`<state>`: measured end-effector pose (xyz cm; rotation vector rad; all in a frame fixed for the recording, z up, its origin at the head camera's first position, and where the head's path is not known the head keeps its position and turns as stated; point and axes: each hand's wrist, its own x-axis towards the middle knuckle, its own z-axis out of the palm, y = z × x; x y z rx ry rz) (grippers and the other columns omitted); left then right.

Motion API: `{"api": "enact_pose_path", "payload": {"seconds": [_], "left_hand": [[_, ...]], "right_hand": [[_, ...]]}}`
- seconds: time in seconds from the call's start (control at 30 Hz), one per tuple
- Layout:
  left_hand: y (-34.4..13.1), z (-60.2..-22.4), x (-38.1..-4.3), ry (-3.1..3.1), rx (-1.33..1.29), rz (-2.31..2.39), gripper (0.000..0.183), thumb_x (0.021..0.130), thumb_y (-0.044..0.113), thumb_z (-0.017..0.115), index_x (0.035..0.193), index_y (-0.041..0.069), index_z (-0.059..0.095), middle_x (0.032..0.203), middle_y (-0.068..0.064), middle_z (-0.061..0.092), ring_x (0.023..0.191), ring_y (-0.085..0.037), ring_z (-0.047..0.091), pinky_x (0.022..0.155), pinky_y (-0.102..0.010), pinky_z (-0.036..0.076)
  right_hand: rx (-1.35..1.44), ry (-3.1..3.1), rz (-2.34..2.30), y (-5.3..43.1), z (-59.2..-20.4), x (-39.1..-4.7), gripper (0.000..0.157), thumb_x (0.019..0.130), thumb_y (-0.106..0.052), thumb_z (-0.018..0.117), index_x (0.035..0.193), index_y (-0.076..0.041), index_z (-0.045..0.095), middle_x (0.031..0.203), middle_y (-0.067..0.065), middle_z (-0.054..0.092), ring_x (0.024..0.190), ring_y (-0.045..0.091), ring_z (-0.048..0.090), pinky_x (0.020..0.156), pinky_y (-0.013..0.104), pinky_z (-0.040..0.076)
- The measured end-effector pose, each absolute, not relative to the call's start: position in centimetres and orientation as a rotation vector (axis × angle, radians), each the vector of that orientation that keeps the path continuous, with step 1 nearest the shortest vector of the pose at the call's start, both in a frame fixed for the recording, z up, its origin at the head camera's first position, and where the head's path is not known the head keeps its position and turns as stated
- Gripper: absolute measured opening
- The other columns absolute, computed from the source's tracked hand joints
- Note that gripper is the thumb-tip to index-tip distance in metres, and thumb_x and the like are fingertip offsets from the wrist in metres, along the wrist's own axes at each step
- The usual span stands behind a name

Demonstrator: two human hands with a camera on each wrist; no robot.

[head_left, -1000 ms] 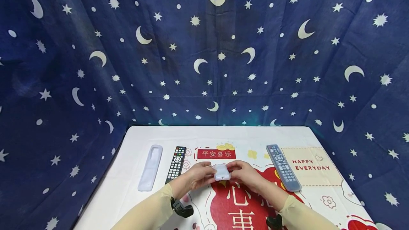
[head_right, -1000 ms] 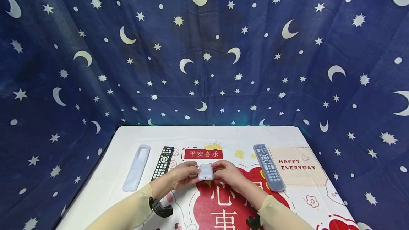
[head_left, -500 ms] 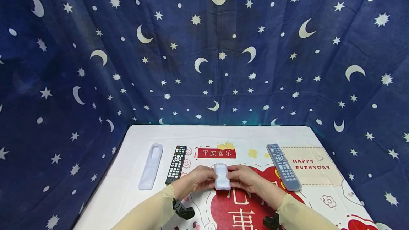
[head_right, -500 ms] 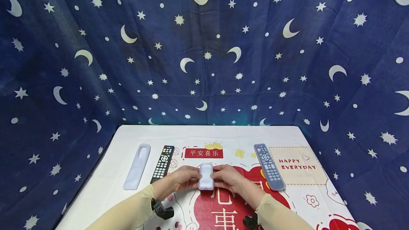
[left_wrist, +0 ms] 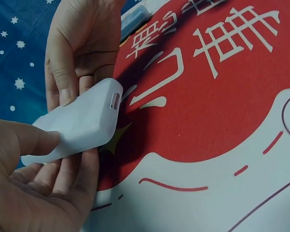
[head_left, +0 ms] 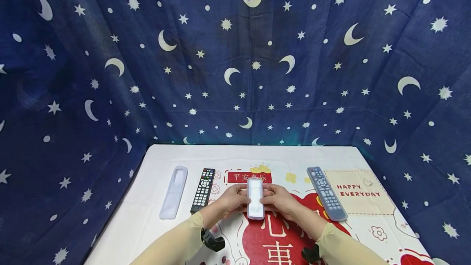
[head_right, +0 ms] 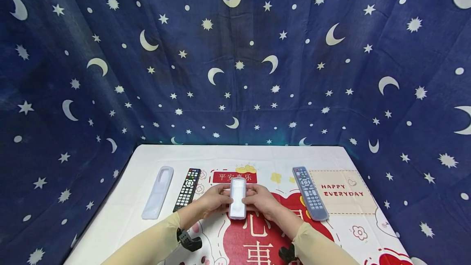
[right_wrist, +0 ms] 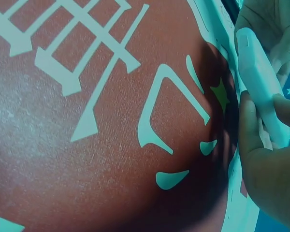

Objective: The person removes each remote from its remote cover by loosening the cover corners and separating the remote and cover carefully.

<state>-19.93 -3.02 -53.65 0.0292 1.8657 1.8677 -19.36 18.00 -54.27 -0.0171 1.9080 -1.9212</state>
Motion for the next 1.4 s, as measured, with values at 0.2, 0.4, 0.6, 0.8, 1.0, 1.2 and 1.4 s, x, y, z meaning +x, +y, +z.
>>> {"api": "enact_pose_path", "payload": {"seconds": [0.2, 0.4, 0.6, 0.8, 1.0, 1.2, 1.4], "left_hand": [[-2.7, -53.7, -20.2, 1.953, 0.150, 1.923, 0.066, 0.085, -0.014, 0.061, 0.147, -0.010, 0.038, 0.117, -0.020, 0.067, 0.098, -0.028, 0.069, 0.082, -0.045, 0.060], [-2.5, -53.5, -20.3, 2.102, 0.247, 1.887, 0.070, 0.084, -0.012, 0.061, 0.149, -0.008, 0.036, 0.121, -0.021, 0.060, 0.102, -0.029, 0.066, 0.084, -0.043, 0.060], [-2.5, -53.4, -20.6, 2.265, 0.383, 1.801, 0.062, 0.087, -0.014, 0.059, 0.145, -0.007, 0.038, 0.123, -0.022, 0.060, 0.103, -0.031, 0.066, 0.084, -0.039, 0.059], [-2.6, -53.6, -20.9, 2.419, 0.485, 1.709, 0.059, 0.087, -0.014, 0.061, 0.143, -0.005, 0.042, 0.122, -0.019, 0.059, 0.101, -0.029, 0.064, 0.082, -0.035, 0.057], [-2.6, -53.4, -21.2, 2.446, 0.533, 1.696, 0.055, 0.089, -0.013, 0.062, 0.140, -0.005, 0.045, 0.123, -0.019, 0.060, 0.104, -0.030, 0.063, 0.083, -0.038, 0.057], [-2.6, -53.8, -21.0, 2.434, 0.524, 1.700, 0.052, 0.089, -0.013, 0.063, 0.138, -0.003, 0.047, 0.121, -0.017, 0.060, 0.102, -0.028, 0.063, 0.084, -0.034, 0.056], [-2.8, -54.1, -21.0, 2.384, 0.512, 1.740, 0.049, 0.092, -0.007, 0.065, 0.137, -0.003, 0.048, 0.124, -0.018, 0.060, 0.105, -0.031, 0.063, 0.086, -0.039, 0.057]], "right_hand": [[-0.057, 2.040, -1.910, 17.8, -54.4, -19.8, 0.062, 0.089, 0.004, 0.069, 0.144, 0.012, 0.040, 0.115, 0.021, 0.061, 0.097, 0.025, 0.068, 0.084, 0.044, 0.060], [-0.086, 2.190, -1.859, 17.7, -54.0, -20.4, 0.062, 0.087, 0.001, 0.072, 0.142, 0.007, 0.046, 0.115, 0.018, 0.059, 0.095, 0.024, 0.065, 0.084, 0.041, 0.060], [-0.133, 2.335, -1.797, 17.4, -54.1, -20.7, 0.058, 0.086, 0.003, 0.072, 0.138, 0.005, 0.048, 0.112, 0.015, 0.059, 0.089, 0.022, 0.065, 0.078, 0.031, 0.058], [-0.181, 2.449, -1.747, 17.0, -54.0, -20.7, 0.054, 0.088, 0.008, 0.070, 0.137, 0.001, 0.049, 0.113, 0.012, 0.059, 0.090, 0.021, 0.067, 0.078, 0.033, 0.059], [-0.212, 2.513, -1.702, 17.0, -53.7, -20.8, 0.052, 0.089, 0.008, 0.069, 0.136, -0.002, 0.048, 0.115, 0.011, 0.060, 0.095, 0.021, 0.066, 0.080, 0.037, 0.060], [-0.250, 2.530, -1.691, 17.0, -54.2, -20.3, 0.051, 0.088, 0.007, 0.070, 0.132, -0.002, 0.048, 0.116, 0.012, 0.059, 0.098, 0.024, 0.067, 0.080, 0.037, 0.060], [-0.299, 2.537, -1.695, 16.9, -54.3, -20.2, 0.050, 0.087, 0.007, 0.070, 0.131, -0.001, 0.048, 0.115, 0.013, 0.057, 0.100, 0.027, 0.067, 0.080, 0.038, 0.060]]}}
